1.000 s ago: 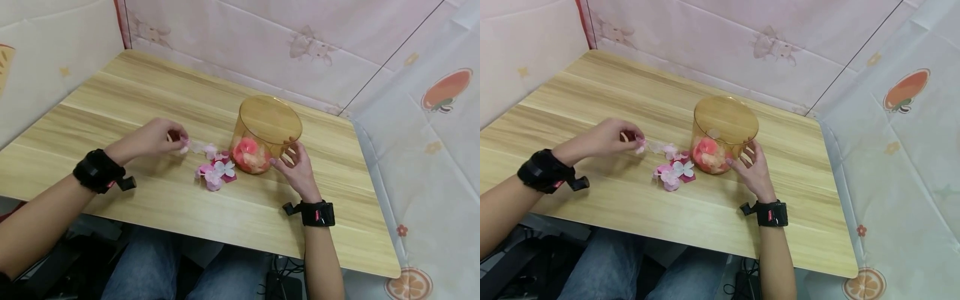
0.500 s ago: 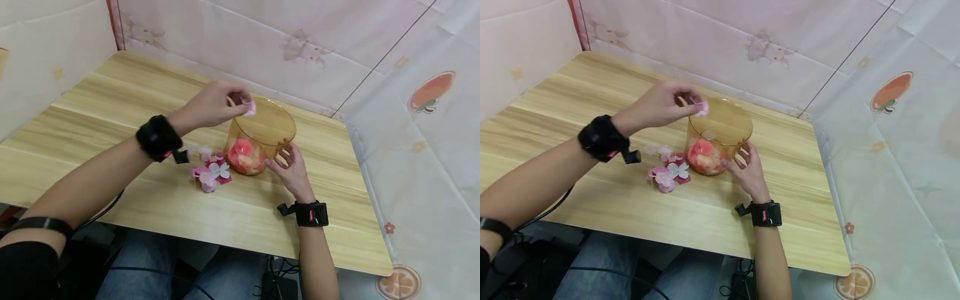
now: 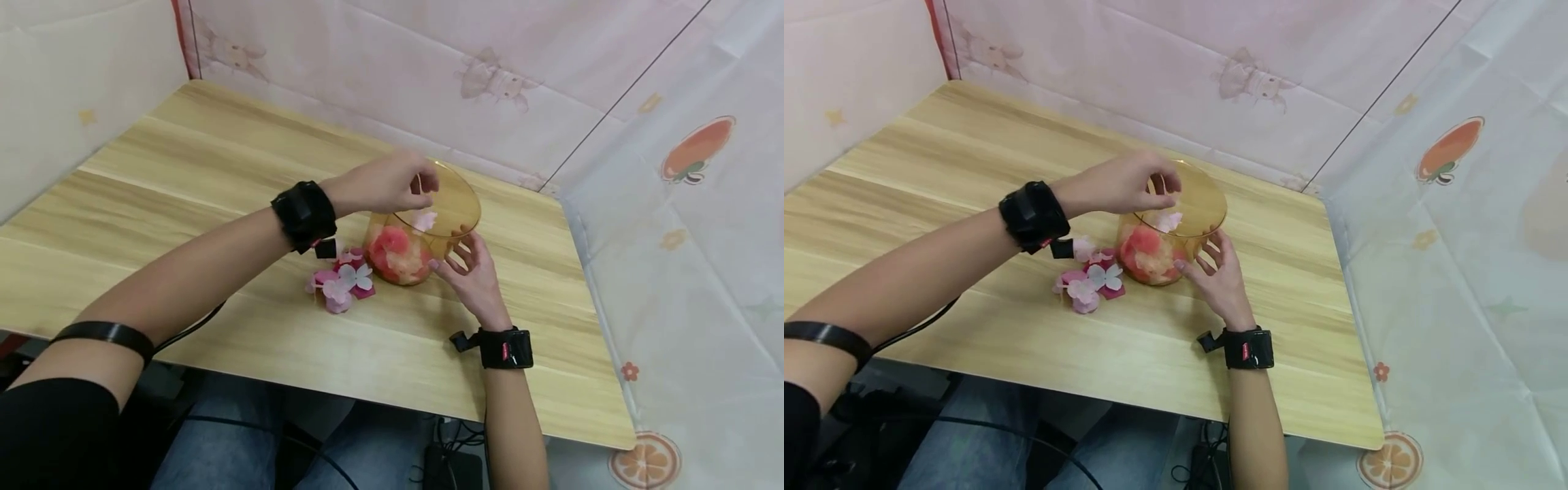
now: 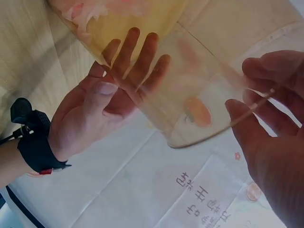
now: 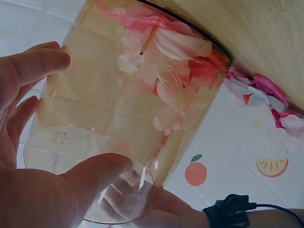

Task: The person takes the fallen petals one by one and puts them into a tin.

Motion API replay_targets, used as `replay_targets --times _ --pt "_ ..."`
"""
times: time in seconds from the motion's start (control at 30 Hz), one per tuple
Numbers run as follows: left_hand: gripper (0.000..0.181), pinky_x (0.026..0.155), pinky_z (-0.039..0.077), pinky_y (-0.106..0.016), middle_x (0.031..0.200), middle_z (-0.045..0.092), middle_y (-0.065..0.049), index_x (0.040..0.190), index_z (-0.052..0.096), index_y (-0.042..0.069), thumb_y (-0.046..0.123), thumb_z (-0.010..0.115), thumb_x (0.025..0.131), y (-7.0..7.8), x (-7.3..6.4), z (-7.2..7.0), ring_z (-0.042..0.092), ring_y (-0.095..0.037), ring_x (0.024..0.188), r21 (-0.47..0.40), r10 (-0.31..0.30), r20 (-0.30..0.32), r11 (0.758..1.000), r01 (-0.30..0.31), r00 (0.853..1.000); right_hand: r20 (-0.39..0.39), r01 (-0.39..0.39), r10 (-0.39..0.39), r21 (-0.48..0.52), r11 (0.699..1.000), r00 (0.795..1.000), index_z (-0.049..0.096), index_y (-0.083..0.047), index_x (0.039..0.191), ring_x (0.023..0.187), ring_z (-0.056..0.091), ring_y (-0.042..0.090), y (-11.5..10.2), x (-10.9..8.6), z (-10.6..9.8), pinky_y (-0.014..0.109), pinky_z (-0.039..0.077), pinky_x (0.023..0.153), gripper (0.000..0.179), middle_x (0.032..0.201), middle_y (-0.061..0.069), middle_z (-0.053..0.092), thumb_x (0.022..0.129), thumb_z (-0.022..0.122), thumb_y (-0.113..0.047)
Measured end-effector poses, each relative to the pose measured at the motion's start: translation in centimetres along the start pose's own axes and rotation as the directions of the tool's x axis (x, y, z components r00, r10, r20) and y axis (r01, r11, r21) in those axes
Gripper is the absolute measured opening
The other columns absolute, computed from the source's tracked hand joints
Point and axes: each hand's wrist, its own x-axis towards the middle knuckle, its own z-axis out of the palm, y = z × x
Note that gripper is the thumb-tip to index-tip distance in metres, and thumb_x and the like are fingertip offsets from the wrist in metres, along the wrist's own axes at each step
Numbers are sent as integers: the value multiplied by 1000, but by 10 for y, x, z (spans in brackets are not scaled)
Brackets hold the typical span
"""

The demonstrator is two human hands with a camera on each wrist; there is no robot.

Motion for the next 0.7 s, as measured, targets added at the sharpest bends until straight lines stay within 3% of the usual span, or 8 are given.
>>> replay_targets --times 0.13,0.23,0.33,0.4,0.53,0.63,0.7 --pt "33 97 55 -35 126 70 -10 126 68 5 24 69 99 4 -20 -14 64 -22 110 11 -36 -43 999 36 998 -4 4 -4 -9 1000 1000 30 -17 158 150 42 30 -2 1 -3 47 42 120 88 161 12 40 89 83 -21" --pt "29 91 56 -35 120 71 -9 123 69 6 24 69 100 1 -45 -20 66 -20 105 -16 -40 -112 999 38 993 -7 7 -7 -10 1000 1000 30 -17 159 150 42 31 -1 0 -4 47 41 120 87 161 12 40 89 83 -20" --pt "21 85 59 -36 110 73 -9 116 71 6 18 68 100 -8 -75 -14 68 -19 97 -20 -10 -145 1000 7 989 -12 9 -9 -11 1000 1000 30 -16 159 149 43 29 -1 0 -4 47 42 120 88 160 11 41 89 82 -18" --pt "19 84 60 -36 107 74 -9 113 72 5 17 69 99 -17 -96 -1 69 -21 96 10 17 -119 1000 -16 993 -12 12 -13 -7 1000 1000 29 -15 159 149 44 29 -2 -1 -4 47 42 120 88 159 10 42 89 82 -16" --pt "34 85 58 -38 113 71 -9 122 72 6 25 77 94 -35 -132 32 65 -22 98 100 10 27 995 -13 1000 -9 17 -17 -8 1000 1000 29 -15 158 148 45 28 -5 -1 -6 46 43 119 88 158 10 42 88 82 -15" --pt "48 87 57 -37 118 70 -6 127 70 8 32 83 88 -47 -146 52 62 -20 100 125 10 90 992 -22 996 -12 12 -12 -12 1000 1000 29 -16 159 149 44 28 -5 2 -7 46 42 120 88 158 9 42 88 82 -15" --pt "44 87 56 -36 115 69 -4 124 72 9 31 84 87 -57 -148 59 61 -18 99 126 29 100 991 -42 995 -16 2 -3 -12 1000 1000 28 -15 159 149 44 29 -6 6 -6 46 41 120 89 159 9 41 89 82 -15"
